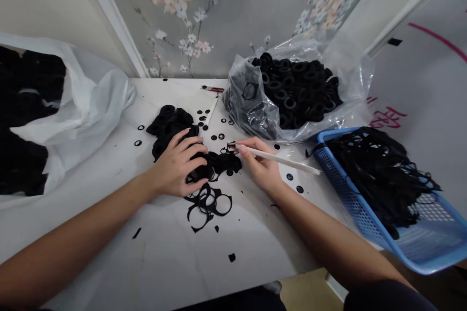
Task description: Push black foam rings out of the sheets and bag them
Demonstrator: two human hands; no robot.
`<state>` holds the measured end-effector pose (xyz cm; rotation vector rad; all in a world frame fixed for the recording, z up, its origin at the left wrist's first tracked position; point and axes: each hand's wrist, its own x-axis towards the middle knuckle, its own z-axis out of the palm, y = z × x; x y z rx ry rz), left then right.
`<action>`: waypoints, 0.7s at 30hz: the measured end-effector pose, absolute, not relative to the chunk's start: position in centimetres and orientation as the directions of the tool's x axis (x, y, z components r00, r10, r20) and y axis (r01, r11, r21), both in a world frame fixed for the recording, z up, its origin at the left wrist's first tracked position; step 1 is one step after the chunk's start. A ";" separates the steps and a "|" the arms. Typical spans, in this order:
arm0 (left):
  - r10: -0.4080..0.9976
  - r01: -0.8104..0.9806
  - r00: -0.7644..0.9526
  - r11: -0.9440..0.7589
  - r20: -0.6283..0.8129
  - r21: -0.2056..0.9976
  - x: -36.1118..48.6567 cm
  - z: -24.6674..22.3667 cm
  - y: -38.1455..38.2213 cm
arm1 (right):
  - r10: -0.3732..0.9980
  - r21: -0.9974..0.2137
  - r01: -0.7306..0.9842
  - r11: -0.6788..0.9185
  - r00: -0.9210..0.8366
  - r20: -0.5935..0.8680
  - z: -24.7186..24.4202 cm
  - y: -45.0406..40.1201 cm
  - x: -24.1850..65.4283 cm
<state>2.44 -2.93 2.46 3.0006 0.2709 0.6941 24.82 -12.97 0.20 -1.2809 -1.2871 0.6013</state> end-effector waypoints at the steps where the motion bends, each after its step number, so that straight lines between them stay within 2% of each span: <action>1: 0.182 0.158 0.900 -0.983 0.397 0.094 2.4 2.5 -2.9 | 0.917 -0.921 0.277 0.273 0.213 0.336 0.2 -13.1 24.8; 6: 0.196 0.149 0.925 -0.975 0.325 0.162 2.4 2.2 -2.8 | 0.961 -0.938 0.218 0.270 -0.002 0.276 0.4 -13.5 24.1; 11: 0.252 0.177 0.905 -0.956 0.342 0.235 2.4 1.4 -2.7 | 0.968 -0.954 0.171 0.246 0.011 0.251 0.8 -13.5 23.9; 14: 0.375 0.247 0.859 -0.900 0.348 0.361 2.7 1.4 -3.1 | 0.971 -0.966 0.120 0.227 0.052 0.235 0.8 -13.5 24.0; 18: 0.600 0.364 0.725 -0.750 0.338 0.552 3.4 1.7 -4.1 | 0.959 -0.956 0.158 0.247 0.105 0.265 1.1 -13.9 23.4; 21: 0.678 0.407 0.659 -0.685 0.325 0.604 3.8 1.6 -4.9 | 0.954 -0.955 0.145 0.259 0.115 0.276 1.3 -14.2 22.6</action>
